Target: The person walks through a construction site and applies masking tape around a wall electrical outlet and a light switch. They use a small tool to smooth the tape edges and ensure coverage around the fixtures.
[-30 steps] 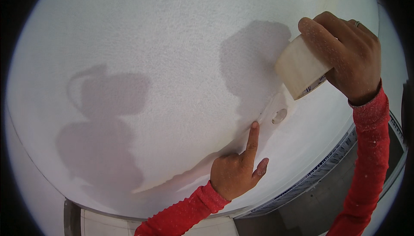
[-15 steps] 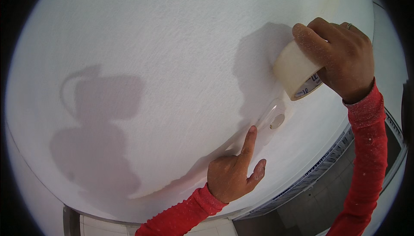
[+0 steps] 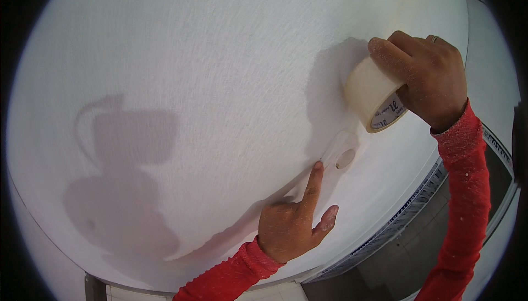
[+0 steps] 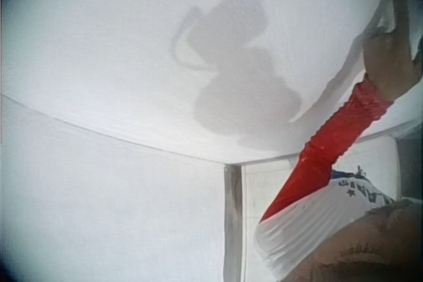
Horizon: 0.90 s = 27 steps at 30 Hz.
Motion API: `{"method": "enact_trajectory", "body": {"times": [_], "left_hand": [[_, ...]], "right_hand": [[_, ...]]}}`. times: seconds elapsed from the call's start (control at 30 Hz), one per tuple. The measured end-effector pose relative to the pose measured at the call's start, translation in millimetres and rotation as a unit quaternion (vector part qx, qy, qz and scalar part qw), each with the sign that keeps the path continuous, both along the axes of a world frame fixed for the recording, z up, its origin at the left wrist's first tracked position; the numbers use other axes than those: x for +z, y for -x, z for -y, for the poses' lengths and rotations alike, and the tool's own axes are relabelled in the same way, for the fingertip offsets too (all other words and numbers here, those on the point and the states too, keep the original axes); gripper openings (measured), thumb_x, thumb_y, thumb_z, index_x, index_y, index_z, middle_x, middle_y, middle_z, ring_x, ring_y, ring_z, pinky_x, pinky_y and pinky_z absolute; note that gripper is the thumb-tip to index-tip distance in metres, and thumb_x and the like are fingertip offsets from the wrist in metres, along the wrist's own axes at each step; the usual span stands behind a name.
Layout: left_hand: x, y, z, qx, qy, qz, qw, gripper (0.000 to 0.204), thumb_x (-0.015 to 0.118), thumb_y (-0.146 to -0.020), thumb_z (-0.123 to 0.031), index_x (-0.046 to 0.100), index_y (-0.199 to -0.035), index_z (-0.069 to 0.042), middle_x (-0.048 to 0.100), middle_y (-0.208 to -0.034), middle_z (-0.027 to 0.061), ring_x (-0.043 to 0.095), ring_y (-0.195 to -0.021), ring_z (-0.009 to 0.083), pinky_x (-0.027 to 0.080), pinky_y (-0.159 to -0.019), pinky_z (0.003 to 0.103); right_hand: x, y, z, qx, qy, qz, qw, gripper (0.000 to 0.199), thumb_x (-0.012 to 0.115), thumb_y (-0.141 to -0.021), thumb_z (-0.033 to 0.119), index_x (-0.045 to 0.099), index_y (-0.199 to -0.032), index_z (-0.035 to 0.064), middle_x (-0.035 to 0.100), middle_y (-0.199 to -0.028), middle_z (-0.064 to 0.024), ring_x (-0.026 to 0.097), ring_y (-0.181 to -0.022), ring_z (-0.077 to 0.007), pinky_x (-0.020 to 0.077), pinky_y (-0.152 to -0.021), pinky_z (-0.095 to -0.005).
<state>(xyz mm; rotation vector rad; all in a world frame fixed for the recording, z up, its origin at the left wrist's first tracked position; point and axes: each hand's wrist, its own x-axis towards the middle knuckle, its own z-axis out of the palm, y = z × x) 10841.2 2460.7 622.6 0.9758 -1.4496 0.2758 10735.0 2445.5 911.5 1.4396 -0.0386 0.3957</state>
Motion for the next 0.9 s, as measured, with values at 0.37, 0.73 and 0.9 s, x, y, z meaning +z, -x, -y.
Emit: {"method": "enact_trajectory", "body": {"times": [0.37, 0.73, 0.9], "left_hand": [[6.1, 33.5, -2.3, -0.096, -0.006, -0.067, 0.993, 0.077, 0.069, -0.089, -0.019, 0.032, -0.149, 0.01, 0.053, -0.049, 0.0002, 0.054, -0.041, 0.0105, 0.044, -0.045, 0.023], [17.8, 35.6, 2.7, -0.166, 0.042, -0.098, 0.98, 0.077, 0.063, -0.097, -0.024, 0.021, -0.154, 0.008, 0.051, -0.05, -0.0017, 0.05, -0.042, 0.0077, 0.041, -0.047, 0.021], [36.4, 27.4, -8.2, -0.155, 0.008, -0.091, 0.984, 0.076, 0.061, -0.097, -0.024, 0.021, -0.154, 0.006, 0.051, -0.051, -0.0006, 0.051, -0.043, 0.0088, 0.041, -0.047, 0.023]], "right_hand": [[-0.7, 38.7, 13.2, -0.015, -0.108, 0.075, 0.991, 0.04, 0.08, -0.071, 0.01, 0.062, -0.106, 0.0198, 0.071, -0.083, 0.0007, 0.072, -0.067, -0.0234, 0.0586, -0.066, -0.0353], [2.3, 42.3, 13.2, -0.012, -0.122, 0.094, 0.988, 0.038, 0.08, -0.073, 0.01, 0.06, -0.104, 0.0207, 0.072, -0.085, 0.0009, 0.073, -0.07, -0.0248, 0.0604, -0.061, -0.0337], [3.3, 44.4, 11.8, -0.027, -0.148, 0.124, 0.981, 0.037, 0.08, -0.075, 0.011, 0.06, -0.104, 0.0201, 0.073, -0.086, 0.0003, 0.073, -0.07, -0.0242, 0.0603, -0.06, -0.0334]]}}
